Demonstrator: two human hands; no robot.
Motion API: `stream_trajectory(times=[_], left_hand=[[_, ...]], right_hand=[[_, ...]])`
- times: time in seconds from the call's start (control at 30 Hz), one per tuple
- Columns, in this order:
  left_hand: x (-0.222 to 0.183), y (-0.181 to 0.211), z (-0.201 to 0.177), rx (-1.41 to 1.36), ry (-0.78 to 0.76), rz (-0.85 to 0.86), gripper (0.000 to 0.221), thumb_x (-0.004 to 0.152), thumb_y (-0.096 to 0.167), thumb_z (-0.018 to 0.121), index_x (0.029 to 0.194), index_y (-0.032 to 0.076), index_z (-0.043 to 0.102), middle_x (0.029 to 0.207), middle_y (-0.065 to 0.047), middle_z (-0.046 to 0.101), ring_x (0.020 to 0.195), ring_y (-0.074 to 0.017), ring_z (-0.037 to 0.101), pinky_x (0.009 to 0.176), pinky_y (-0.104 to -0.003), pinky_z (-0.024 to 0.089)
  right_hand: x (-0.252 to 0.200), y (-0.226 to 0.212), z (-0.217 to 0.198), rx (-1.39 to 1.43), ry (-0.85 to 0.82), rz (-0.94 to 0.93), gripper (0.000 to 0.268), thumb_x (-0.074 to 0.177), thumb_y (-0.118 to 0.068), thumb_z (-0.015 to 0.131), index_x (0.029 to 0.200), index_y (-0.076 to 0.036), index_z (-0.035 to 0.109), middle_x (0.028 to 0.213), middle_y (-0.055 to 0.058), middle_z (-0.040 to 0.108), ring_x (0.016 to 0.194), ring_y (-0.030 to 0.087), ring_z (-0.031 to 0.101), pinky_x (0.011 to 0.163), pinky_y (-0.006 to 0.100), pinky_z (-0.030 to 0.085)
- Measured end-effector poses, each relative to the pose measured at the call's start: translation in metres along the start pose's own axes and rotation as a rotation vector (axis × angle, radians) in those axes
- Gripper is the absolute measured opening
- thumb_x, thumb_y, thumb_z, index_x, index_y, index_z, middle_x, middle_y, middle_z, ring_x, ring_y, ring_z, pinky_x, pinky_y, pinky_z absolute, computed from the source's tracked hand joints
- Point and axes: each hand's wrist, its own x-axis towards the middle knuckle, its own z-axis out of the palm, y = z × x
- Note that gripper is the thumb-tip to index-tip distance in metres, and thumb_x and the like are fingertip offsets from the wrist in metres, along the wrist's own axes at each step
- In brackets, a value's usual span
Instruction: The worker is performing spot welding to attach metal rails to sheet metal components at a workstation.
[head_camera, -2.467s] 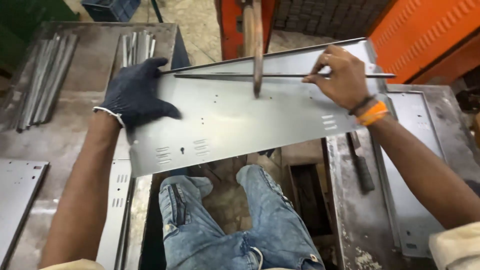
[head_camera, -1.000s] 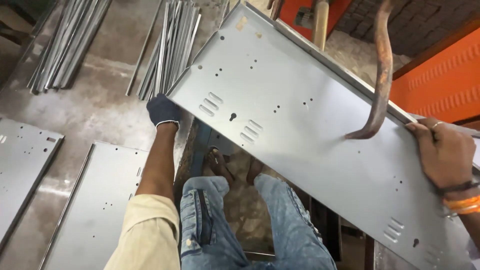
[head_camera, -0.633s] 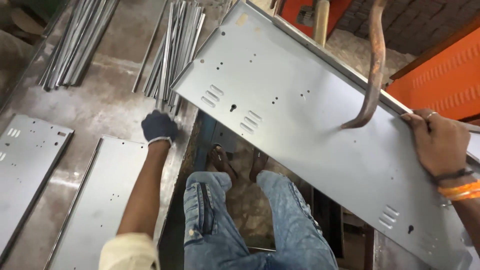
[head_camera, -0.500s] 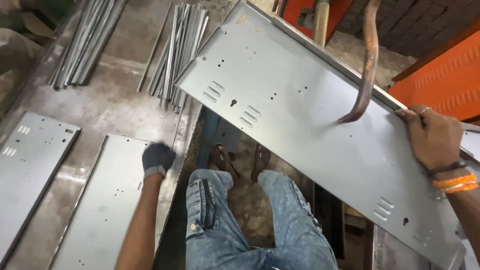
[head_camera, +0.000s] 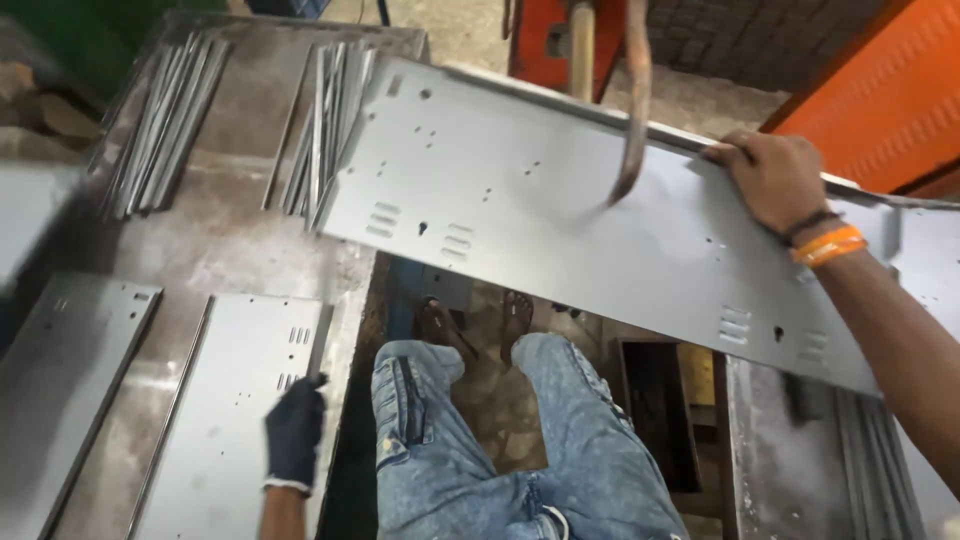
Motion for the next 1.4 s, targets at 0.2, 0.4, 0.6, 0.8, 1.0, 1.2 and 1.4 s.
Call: stream_trajectory(times=[0.2, 0.4, 0.6, 0.8, 1.0, 1.2, 1.4], left_hand=[[0.016, 0.078, -0.099, 0.29, 0.02, 0.579, 0.029, 0.103, 0.007, 0.058, 0.127, 0.003, 0.074, 0.1, -0.001, 0.071, 0.082, -0.0088, 0.056, 0.072, -0.025, 0.045], [0.021, 0.192, -0.107, 0.854, 0.071, 1.006, 0.01, 0.112, 0.002, 0.066, 0.116, 0.001, 0.075, 0.095, -0.012, 0.071, 0.088, -0.0188, 0.068, 0.085, -0.03, 0.052], [-0.031, 0.305, 0.064, 1.287, 0.072, 1.426, 0.016, 0.098, 0.033, 0.078, 0.106, 0.02, 0.083, 0.093, -0.007, 0.074, 0.075, -0.0202, 0.066, 0.072, -0.033, 0.049], [-0.025, 0.329, 0.165, 1.223, 0.034, 1.689, 0.013, 0.089, 0.032, 0.078, 0.082, 0.021, 0.078, 0.079, -0.006, 0.066, 0.08, -0.0275, 0.064, 0.082, -0.043, 0.048], [0.008, 0.315, 0.084, 1.195, -0.013, 1.54, 0.011, 0.101, 0.022, 0.075, 0.092, 0.015, 0.077, 0.09, -0.006, 0.068, 0.086, -0.0285, 0.066, 0.079, -0.04, 0.05], [0.035, 0.292, 0.02, 1.287, 0.069, 1.427, 0.009, 0.102, 0.013, 0.069, 0.1, 0.015, 0.078, 0.098, -0.006, 0.07, 0.094, -0.0251, 0.068, 0.083, -0.035, 0.053], [0.032, 0.293, 0.009, 1.288, 0.072, 1.416, 0.009, 0.106, 0.02, 0.073, 0.1, 0.016, 0.078, 0.095, -0.006, 0.071, 0.091, -0.0231, 0.068, 0.081, -0.034, 0.051]], right_hand=[[0.036, 0.027, 0.01, -0.009, -0.048, -0.186, 0.028, 0.11, -0.026, 0.056, 0.108, -0.01, 0.078, 0.095, 0.018, 0.073, 0.088, 0.041, 0.067, 0.078, 0.051, 0.051], [0.074, 0.028, 0.013, -0.001, -0.132, -0.158, 0.041, 0.108, -0.034, 0.063, 0.085, 0.0, 0.072, 0.08, 0.023, 0.068, 0.078, 0.042, 0.065, 0.071, 0.052, 0.049], [0.096, 0.013, 0.0, 0.072, -0.327, 0.002, 0.06, 0.101, -0.047, 0.071, 0.075, 0.007, 0.064, 0.065, 0.026, 0.059, 0.057, 0.039, 0.056, 0.056, 0.048, 0.044], [0.105, 0.03, 0.009, 0.211, -0.344, -0.108, 0.038, 0.097, -0.042, 0.066, 0.093, -0.005, 0.075, 0.068, 0.017, 0.065, 0.053, 0.026, 0.058, 0.053, 0.042, 0.045], [0.098, 0.029, 0.007, 0.124, -0.416, 0.028, 0.057, 0.102, -0.044, 0.072, 0.08, 0.008, 0.067, 0.065, 0.024, 0.06, 0.058, 0.03, 0.052, 0.058, 0.045, 0.044], [0.095, 0.034, 0.011, 0.154, -0.377, -0.042, 0.053, 0.102, -0.043, 0.073, 0.083, 0.007, 0.069, 0.068, 0.023, 0.058, 0.058, 0.029, 0.049, 0.059, 0.045, 0.043], [0.095, 0.022, 0.004, 0.305, -0.38, -0.048, 0.038, 0.099, -0.038, 0.07, 0.099, 0.0, 0.076, 0.08, 0.02, 0.071, 0.065, 0.026, 0.064, 0.065, 0.04, 0.05]])
